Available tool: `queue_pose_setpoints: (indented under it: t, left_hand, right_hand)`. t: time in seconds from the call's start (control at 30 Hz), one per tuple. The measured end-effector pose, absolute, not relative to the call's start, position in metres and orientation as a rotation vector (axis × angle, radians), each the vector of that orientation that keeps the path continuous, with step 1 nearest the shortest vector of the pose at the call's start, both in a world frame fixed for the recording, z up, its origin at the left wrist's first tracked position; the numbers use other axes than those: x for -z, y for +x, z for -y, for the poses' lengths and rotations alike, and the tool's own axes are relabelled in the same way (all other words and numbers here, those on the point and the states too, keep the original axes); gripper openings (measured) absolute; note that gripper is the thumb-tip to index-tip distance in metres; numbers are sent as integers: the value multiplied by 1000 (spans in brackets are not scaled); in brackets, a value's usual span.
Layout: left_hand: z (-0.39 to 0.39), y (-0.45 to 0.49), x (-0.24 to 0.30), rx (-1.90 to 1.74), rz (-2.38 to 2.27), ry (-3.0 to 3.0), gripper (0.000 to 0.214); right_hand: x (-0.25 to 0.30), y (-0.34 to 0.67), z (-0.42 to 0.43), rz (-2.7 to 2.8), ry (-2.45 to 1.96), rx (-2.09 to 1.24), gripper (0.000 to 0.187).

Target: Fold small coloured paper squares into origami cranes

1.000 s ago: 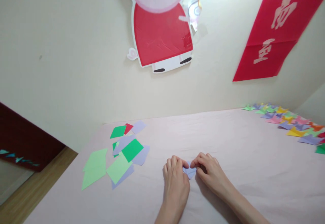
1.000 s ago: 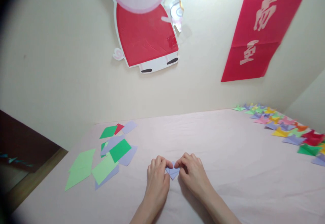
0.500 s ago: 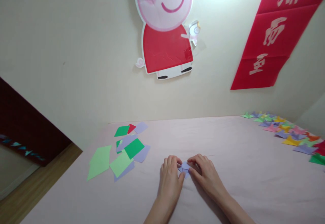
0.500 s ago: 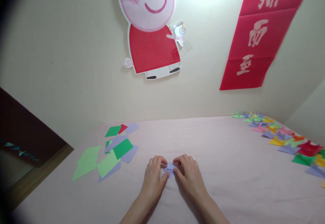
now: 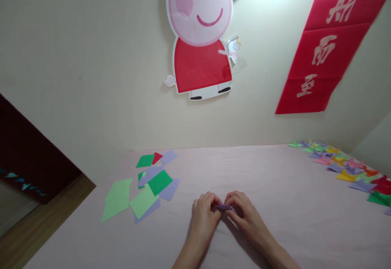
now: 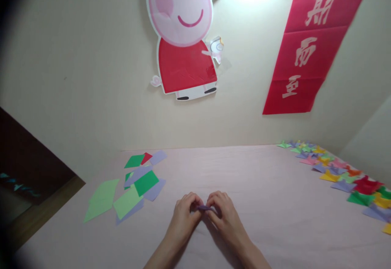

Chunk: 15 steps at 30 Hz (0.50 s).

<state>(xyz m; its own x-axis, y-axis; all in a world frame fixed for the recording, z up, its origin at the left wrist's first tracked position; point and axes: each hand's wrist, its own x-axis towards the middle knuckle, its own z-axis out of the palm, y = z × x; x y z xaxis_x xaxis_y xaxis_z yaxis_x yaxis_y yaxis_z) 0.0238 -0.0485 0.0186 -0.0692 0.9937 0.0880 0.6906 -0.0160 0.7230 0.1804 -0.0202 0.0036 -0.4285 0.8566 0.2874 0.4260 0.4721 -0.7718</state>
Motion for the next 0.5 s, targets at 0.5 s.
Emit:
queue_pose_setpoints:
  t: [0.5]
  left_hand:
    - [77, 4, -8, -662, -1500, 2294, 44]
  right_hand:
    - [-1, 194, 15, 2512, -873, -282, 18]
